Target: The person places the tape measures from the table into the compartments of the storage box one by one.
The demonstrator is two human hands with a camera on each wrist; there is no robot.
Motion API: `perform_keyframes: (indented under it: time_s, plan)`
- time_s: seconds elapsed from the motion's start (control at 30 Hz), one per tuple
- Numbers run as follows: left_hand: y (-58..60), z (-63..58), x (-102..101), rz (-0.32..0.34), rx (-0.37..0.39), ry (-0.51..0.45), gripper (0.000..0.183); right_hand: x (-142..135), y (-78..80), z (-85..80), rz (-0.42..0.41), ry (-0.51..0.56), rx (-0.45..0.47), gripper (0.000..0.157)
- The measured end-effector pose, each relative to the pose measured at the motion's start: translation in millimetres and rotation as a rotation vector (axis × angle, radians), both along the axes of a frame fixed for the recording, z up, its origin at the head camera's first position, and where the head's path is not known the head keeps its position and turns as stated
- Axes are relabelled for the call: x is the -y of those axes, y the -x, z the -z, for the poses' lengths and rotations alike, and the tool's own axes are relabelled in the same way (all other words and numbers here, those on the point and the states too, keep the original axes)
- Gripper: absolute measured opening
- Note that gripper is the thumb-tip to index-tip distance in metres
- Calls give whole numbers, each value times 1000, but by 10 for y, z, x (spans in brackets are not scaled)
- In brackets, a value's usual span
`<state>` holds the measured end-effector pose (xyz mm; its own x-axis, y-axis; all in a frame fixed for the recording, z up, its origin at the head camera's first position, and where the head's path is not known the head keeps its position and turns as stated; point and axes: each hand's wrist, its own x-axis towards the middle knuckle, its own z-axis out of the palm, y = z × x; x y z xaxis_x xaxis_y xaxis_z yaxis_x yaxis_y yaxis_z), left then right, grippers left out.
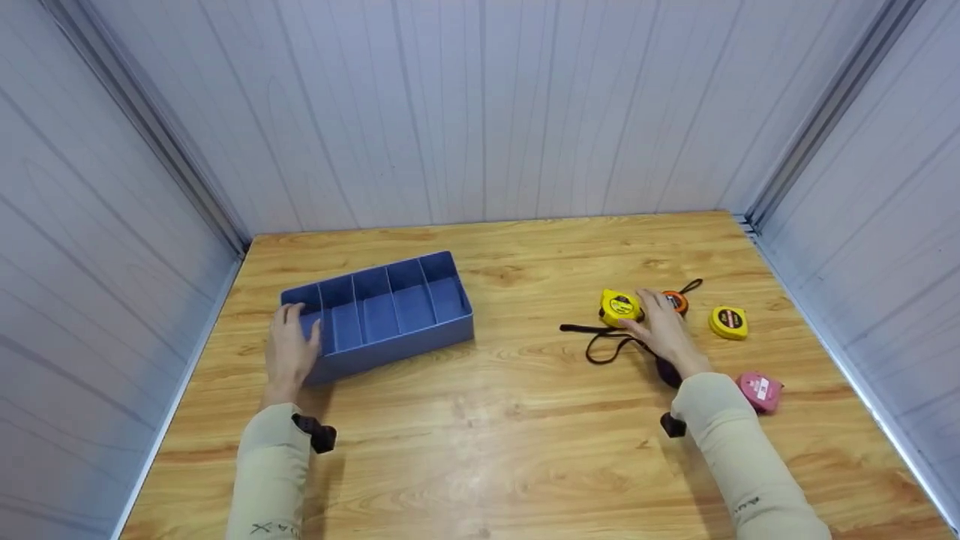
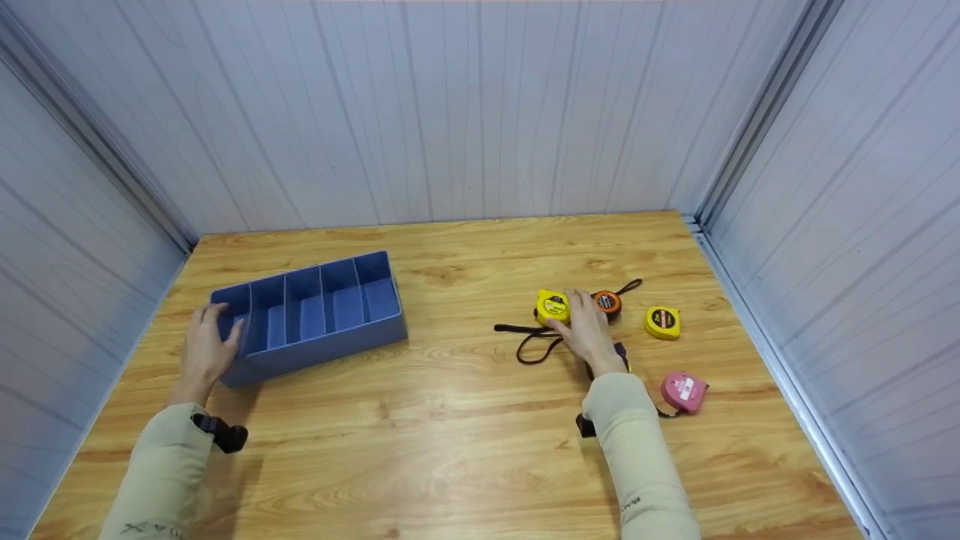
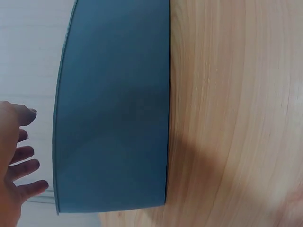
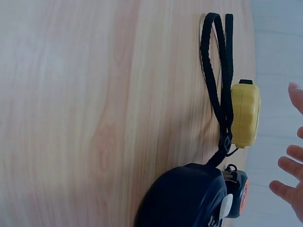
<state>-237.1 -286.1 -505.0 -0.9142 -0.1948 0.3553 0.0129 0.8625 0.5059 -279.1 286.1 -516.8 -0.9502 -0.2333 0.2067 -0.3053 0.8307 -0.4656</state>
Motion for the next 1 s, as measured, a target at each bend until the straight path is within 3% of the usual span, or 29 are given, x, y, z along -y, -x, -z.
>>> perform_keyframes:
  time_s: [0.3, 0.57, 0.8, 1.0]
  plan:
    - [-9, 16, 122, -97, 66, -92, 45, 1, 135, 33, 61, 47, 112, 71]
    - [-18, 39, 182, -128, 59, -139, 49, -9, 176, 74, 106, 120, 207, 76]
    - [-39, 21, 205, -172, 162, -259, 55, -28, 217, 92, 125, 149, 251, 82]
    - [-26, 31, 209, -183, 160, -316, 57, -15, 245, 136, 108, 158, 248, 86]
